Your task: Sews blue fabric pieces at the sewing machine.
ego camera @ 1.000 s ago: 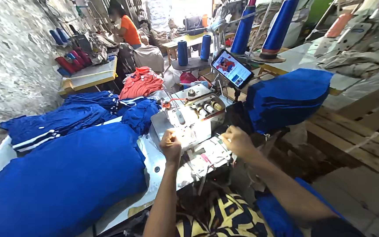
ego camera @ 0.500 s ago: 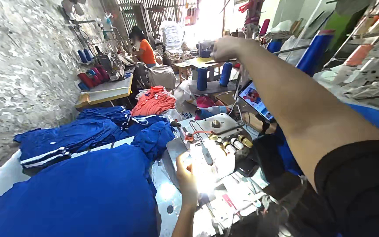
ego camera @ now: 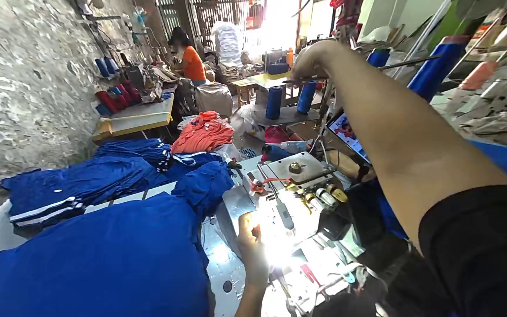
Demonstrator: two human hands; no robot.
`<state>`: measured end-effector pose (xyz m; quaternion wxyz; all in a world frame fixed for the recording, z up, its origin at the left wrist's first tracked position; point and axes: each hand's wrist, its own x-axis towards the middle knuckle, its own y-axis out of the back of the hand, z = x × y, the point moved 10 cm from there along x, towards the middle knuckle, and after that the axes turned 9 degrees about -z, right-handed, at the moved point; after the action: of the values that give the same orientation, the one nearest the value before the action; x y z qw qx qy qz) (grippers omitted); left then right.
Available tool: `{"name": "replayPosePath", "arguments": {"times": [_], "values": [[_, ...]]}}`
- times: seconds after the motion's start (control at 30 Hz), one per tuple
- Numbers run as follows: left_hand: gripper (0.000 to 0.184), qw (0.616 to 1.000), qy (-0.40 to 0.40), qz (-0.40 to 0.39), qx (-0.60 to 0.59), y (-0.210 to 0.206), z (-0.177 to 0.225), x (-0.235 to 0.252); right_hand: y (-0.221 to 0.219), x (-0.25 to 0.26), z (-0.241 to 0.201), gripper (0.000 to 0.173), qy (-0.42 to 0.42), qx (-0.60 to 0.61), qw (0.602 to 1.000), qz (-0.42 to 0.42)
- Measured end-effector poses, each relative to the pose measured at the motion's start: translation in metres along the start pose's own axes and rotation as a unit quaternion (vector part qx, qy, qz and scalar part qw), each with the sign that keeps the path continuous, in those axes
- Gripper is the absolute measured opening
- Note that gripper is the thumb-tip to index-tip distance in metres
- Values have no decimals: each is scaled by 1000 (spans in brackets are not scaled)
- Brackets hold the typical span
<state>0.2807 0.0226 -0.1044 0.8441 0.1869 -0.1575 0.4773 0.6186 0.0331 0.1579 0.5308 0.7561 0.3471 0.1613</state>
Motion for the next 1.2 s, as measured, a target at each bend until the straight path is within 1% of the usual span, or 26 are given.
{"name": "replayPosePath", "arguments": {"times": [0.07, 0.1, 0.17, 0.2, 0.27, 0.33, 0.4, 0.47, 0.53, 0.6, 0.7, 0.77, 0.8, 0.87, 0.9, 0.93, 0.97, 1.0, 1.03, 1.07, 1.1, 1.13, 1.17, 1.2], "values": [[20, 1000, 0, 4, 10, 1, 1, 0, 18, -15, 2, 26, -25, 49, 996, 75], [19, 1000, -4, 5, 16, 2, 2, 0, 31, -23, 6, 32, -25, 89, 987, 130], [18, 1000, -7, 7, 23, 4, 6, 0, 57, -33, 22, 42, 19, 174, 956, 233], [18, 1000, -2, 8, 23, 5, 6, 0, 66, -39, 28, 43, 49, 197, 943, 263], [19, 1000, 9, 22, 12, 8, 4, -2, 71, -58, 34, 35, 117, 187, 928, 300], [19, 999, 18, 42, -6, 12, 0, -2, 57, -84, 37, 30, 176, 158, 928, 288], [22, 998, 38, 57, -12, 14, -5, -3, 24, -111, 44, 29, 215, 122, 937, 248], [29, 995, 78, 55, -24, 15, -13, -3, -11, -144, 51, 25, 235, 52, 946, 218], [34, 992, 109, 48, -41, 14, -25, -3, -45, -176, 65, 26, 231, 28, 950, 208], [36, 990, 123, 44, -51, 13, -31, -2, -74, -212, 84, 28, 230, 37, 946, 225], [38, 988, 141, 27, -51, 12, -37, 1, -111, -267, 124, 30, 236, 128, 919, 289], [39, 989, 147, 6, -31, 10, -39, 4, -138, -294, 162, 28, 228, 179, 899, 329], [39, 990, 143, -1, -11, 9, -39, 5, -155, -302, 186, 27, 208, 219, 888, 346], [39, 992, 122, 0, 25, 8, -37, 8, -199, -311, 240, 22, 121, 359, 847, 372], [39, 993, 112, 1, 34, 7, -35, 8, -226, -316, 262, 24, 66, 420, 824, 375], [40, 994, 101, 0, 38, 6, -32, 7, -254, -320, 277, 32, 19, 454, 812, 365], [40, 995, 91, -2, 41, 4, -29, 7, -279, -324, 283, 38, -8, 457, 820, 345], [39, 996, 80, 1, 43, 4, -26, 8, -303, -328, 282, 41, -16, 435, 842, 317], [37, 996, 71, 7, 50, 5, -24, 9, -323, -332, 275, 41, -3, 396, 870, 294], [35, 996, 73, 8, 59, 6, -24, 10, -341, -338, 265, 39, 28, 342, 895, 284], [35, 994, 82, 8, 69, 6, -25, 10, -354, -346, 254, 35, 66, 283, 910, 296], [35, 993, 94, 6, 71, 6, -27, 11, -365, -355, 245, 31, 106, 226, 912, 326], [35, 992, 110, 1, 59, 5, -29, 11, -374, -361, 238, 28, 138, 191, 906, 351], [36, 992, 122, -1, 41, 4, -32, 11, -385, -364, 236, 26, 159, 188, 899, 362]]}}
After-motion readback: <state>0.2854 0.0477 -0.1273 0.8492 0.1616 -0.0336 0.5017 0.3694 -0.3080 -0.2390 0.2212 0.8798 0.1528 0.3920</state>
